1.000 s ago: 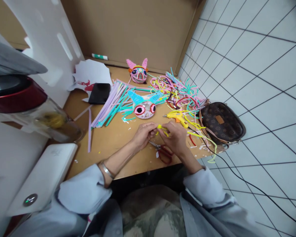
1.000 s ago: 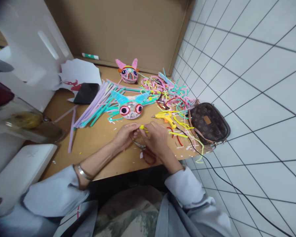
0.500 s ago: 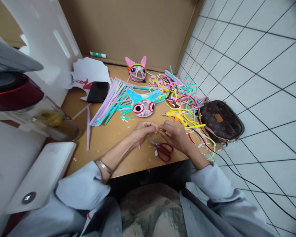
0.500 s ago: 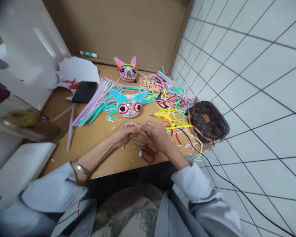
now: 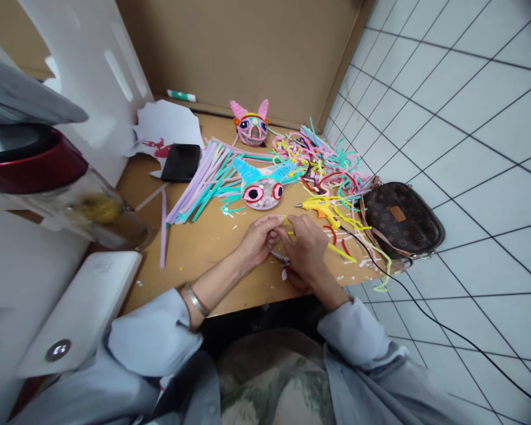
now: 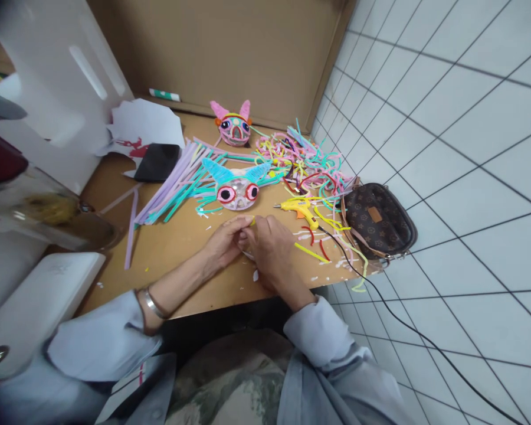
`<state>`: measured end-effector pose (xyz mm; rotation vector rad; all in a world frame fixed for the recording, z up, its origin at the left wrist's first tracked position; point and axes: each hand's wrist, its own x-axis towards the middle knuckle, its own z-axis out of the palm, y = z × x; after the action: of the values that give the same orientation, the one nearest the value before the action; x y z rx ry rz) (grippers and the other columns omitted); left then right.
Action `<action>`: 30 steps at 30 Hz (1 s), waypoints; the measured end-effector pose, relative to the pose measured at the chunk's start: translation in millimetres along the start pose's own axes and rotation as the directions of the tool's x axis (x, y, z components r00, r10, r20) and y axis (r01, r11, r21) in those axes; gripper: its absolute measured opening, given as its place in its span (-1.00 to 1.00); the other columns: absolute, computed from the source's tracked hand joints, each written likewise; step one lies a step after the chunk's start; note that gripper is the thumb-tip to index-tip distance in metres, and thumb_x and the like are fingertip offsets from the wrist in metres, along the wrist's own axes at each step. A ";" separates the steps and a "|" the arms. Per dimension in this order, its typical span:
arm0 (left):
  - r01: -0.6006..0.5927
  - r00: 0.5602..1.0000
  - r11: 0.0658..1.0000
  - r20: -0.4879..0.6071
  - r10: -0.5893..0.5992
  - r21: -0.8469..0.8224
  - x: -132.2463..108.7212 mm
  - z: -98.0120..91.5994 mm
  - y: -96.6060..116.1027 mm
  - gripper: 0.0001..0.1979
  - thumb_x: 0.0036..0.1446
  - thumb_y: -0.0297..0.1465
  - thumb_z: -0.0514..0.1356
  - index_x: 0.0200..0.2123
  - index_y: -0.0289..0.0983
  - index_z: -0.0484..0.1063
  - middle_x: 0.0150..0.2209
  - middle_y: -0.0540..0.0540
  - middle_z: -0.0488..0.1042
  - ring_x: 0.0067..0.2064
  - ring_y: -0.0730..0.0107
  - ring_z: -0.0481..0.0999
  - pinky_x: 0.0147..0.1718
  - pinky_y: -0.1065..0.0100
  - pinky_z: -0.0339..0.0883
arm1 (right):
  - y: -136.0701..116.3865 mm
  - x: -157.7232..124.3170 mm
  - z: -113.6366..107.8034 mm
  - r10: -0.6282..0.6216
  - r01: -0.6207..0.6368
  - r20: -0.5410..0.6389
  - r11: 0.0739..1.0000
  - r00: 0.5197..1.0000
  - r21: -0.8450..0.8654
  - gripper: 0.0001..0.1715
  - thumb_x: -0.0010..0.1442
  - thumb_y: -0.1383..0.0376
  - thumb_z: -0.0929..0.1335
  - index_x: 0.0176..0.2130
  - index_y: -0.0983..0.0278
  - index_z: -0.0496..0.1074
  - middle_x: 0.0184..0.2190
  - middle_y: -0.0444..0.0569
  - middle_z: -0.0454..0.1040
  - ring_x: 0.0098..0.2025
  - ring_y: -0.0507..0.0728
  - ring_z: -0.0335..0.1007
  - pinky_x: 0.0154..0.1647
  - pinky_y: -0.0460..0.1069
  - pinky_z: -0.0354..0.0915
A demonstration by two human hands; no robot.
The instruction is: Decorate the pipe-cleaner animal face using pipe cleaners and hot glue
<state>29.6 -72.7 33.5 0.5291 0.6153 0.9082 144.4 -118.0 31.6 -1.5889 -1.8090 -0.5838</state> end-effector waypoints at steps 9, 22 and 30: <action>-0.002 0.998 1.000 0.060 0.001 0.024 2.9 -4.4 -1.3 -0.66 -0.23 -0.35 0.47 -0.55 -0.31 0.34 -0.63 0.13 0.19 -0.60 0.68 0.11 -0.63 0.57 -0.09 | 15.6 9.9 -5.9 -0.131 0.129 0.039 0.989 0.991 0.066 -0.70 0.34 0.22 0.34 -0.43 0.24 0.45 -0.53 -0.08 0.41 -0.46 0.08 0.26 -0.43 -0.02 0.04; -0.182 0.958 0.870 0.283 0.051 0.459 4.2 -11.6 18.4 -0.61 -0.15 -0.12 0.45 -0.49 -0.34 0.50 -0.63 0.06 0.29 -0.56 0.61 0.13 -0.53 0.47 -0.07 | 37.3 20.6 -28.7 -0.276 0.225 0.136 0.924 0.951 0.308 -0.75 0.37 0.19 0.33 -0.30 0.24 0.53 -0.51 -0.11 0.41 -0.44 0.04 0.32 -0.42 -0.07 0.11; -0.270 0.958 0.838 0.218 0.185 0.474 4.1 -9.5 15.7 -0.70 -0.20 -0.21 0.43 -0.56 -0.33 0.53 -0.61 0.01 0.41 -0.54 0.56 0.23 -0.49 0.43 0.06 | 30.2 7.4 -25.7 -0.135 0.069 0.153 0.925 0.979 0.374 -0.82 0.36 0.26 0.32 -0.17 0.25 0.53 -0.43 -0.08 0.47 -0.39 0.06 0.37 -0.33 -0.06 0.24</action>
<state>16.3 -59.6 36.0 1.1592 0.6465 0.9161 178.3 -126.0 52.0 -1.3291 -2.0021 -0.1351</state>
